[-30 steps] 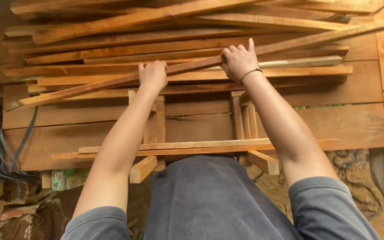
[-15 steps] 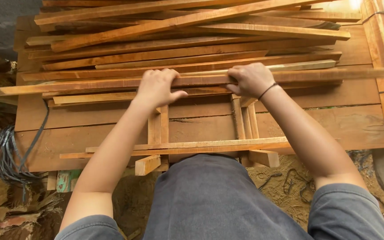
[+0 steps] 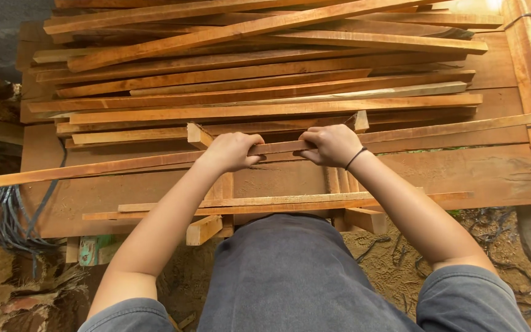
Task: Organizing and bundling thin wooden planks in a workshop environment.
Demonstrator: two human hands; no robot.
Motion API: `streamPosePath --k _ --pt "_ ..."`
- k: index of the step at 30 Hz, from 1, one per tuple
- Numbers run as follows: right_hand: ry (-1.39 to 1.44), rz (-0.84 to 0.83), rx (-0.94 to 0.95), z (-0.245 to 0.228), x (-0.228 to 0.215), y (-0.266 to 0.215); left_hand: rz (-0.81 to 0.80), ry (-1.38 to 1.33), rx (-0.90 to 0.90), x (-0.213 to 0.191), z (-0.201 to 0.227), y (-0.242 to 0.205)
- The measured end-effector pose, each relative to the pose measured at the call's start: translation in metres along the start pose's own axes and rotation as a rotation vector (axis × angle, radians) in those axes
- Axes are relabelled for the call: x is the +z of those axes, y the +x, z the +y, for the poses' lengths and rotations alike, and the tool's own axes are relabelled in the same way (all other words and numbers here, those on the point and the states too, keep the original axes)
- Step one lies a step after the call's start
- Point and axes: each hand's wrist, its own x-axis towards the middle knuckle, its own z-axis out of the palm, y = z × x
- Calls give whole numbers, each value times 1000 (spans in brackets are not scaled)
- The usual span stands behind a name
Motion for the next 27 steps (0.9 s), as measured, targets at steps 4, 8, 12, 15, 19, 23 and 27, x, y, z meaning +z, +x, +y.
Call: streamPosePath --k 4,8,12,15,19,23,27 --pt "-4 -11 -18 3 35 12 79 -96 73 24 -19 9" --pt "42 -109 1 7 61 23 87 -68 149 56 -44 31" --pt "120 -303 96 17 120 33 -56 -123 91 104 -67 62" --pt "153 -522 223 26 158 42 -149 -138 11 141 -80 84" --pt "180 -623 328 27 163 47 -223 -143 -71 175 -91 102" --pt "176 -689 480 38 196 43 -257 -139 -112 183 -90 107" --pt "201 -760 524 21 150 51 -260 -123 -120 192 -94 109"
